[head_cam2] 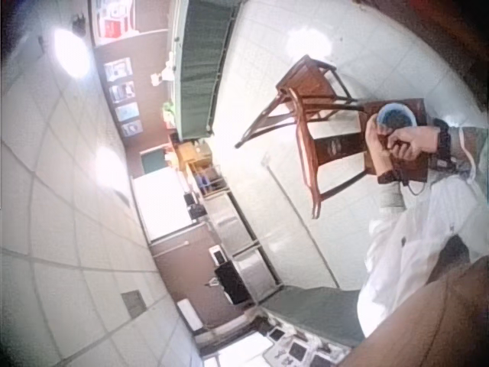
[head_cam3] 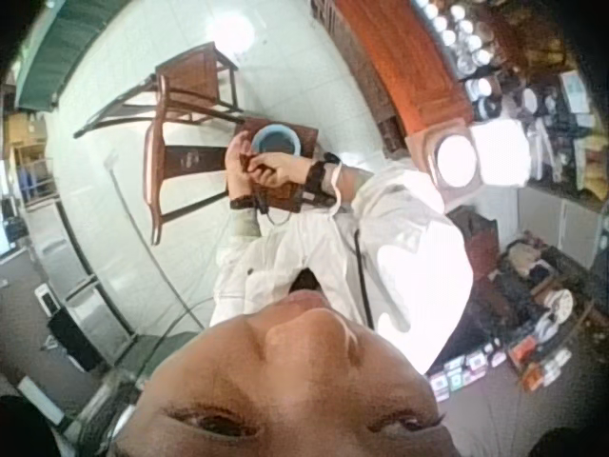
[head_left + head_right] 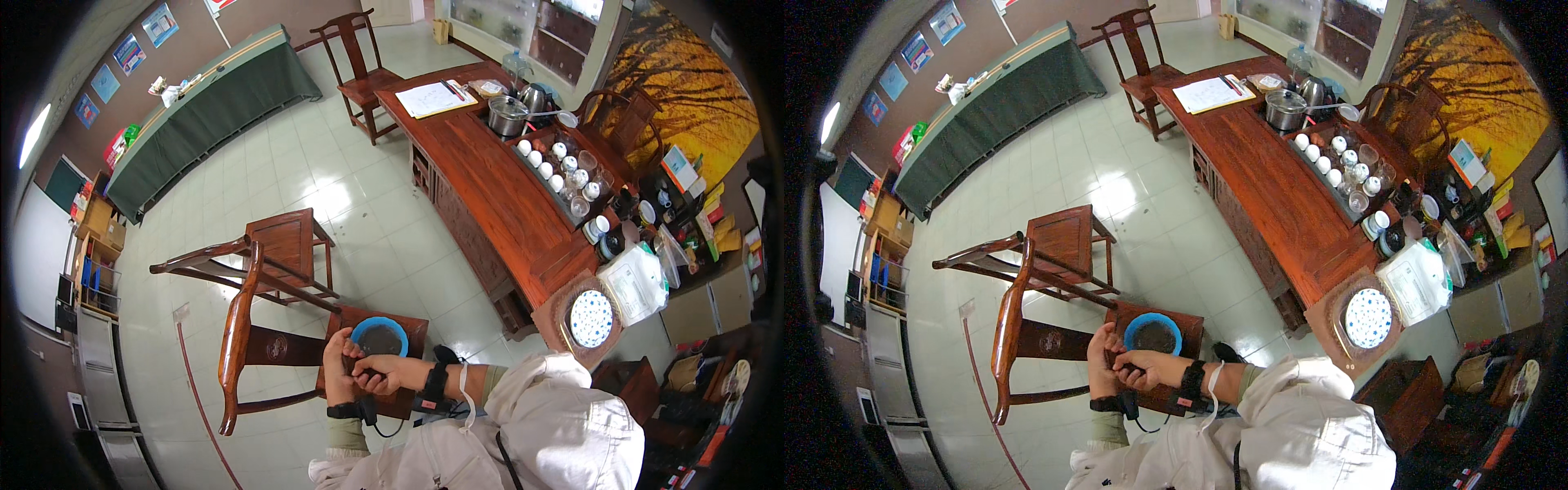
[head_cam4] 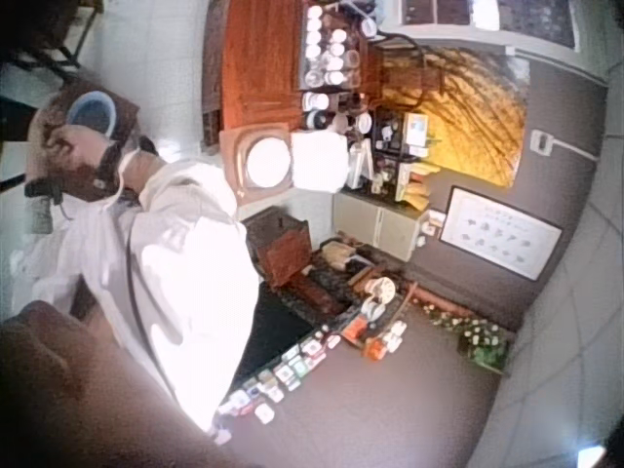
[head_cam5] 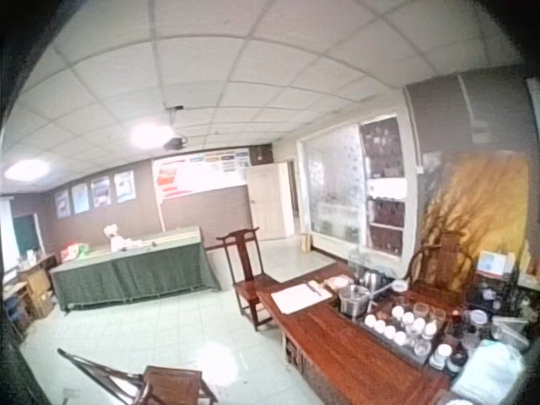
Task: The person wipes a small brown teapot with a cloth, then rinses the cloth in a blue bowl of water and wrings it out. They continue wiping the teapot and other small items on the table, then place the cloth in a black pouch.
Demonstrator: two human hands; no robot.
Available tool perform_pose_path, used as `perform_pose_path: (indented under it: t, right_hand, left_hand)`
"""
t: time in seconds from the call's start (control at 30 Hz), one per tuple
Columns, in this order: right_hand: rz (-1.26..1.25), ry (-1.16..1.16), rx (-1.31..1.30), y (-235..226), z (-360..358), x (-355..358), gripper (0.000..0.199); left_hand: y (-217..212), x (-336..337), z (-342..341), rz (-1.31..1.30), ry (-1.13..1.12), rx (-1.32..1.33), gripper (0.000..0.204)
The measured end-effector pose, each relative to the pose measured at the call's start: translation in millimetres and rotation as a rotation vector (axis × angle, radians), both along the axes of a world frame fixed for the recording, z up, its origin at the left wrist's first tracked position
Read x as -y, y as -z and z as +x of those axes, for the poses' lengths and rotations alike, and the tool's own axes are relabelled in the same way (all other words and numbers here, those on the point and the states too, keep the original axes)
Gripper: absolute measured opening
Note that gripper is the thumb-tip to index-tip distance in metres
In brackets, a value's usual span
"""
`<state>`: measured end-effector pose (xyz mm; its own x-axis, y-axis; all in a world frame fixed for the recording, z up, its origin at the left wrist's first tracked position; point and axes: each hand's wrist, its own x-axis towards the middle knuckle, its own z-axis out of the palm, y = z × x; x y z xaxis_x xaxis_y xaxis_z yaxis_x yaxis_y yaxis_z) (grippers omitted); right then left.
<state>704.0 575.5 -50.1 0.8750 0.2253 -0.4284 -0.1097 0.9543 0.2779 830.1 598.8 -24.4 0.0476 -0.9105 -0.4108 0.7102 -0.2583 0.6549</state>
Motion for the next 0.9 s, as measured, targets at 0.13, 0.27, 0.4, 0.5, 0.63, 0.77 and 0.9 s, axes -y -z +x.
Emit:
perform_pose_path:
  t: [0.13, 0.27, 0.4, 0.5, 0.63, 0.77, 0.9]
  right_hand:
    - [-0.636, -0.012, -0.250, 14.2, 4.0, -9.4, 0.014]
    - [-1.208, -0.011, -0.554, 28.7, 12.2, -17.1, 0.028]
    - [-1.367, -0.211, -0.711, 49.5, 23.1, -11.0, 0.044]
    - [-1.480, -0.311, -0.798, 65.0, 28.7, -12.5, 0.027]
    - [-1.704, -0.325, -0.815, 84.2, 33.9, -14.4, 0.024]
    - [-1.820, -0.353, -0.846, 98.3, 39.0, -13.6, 0.020]
    - [-1.889, -0.346, -0.890, 100.3, 40.6, -14.0, 0.019]
  left_hand:
    - [16.9, 14.7, 2.9, 0.086, 0.141, 0.254, 0.024]
    - [52.2, 20.9, 5.9, 0.070, 0.198, 0.417, 0.016]
    - [83.5, 26.4, 10.1, 0.115, 0.145, 0.490, 0.018]
    - [101.3, 28.6, 13.6, 0.116, 0.120, 0.609, 0.018]
    - [119.0, 32.1, 15.5, 0.157, 0.037, 0.740, 0.016]
    - [128.5, 36.0, 17.8, 0.219, -0.049, 0.753, 0.017]
    - [131.9, 38.7, 18.4, 0.277, -0.097, 0.705, 0.018]
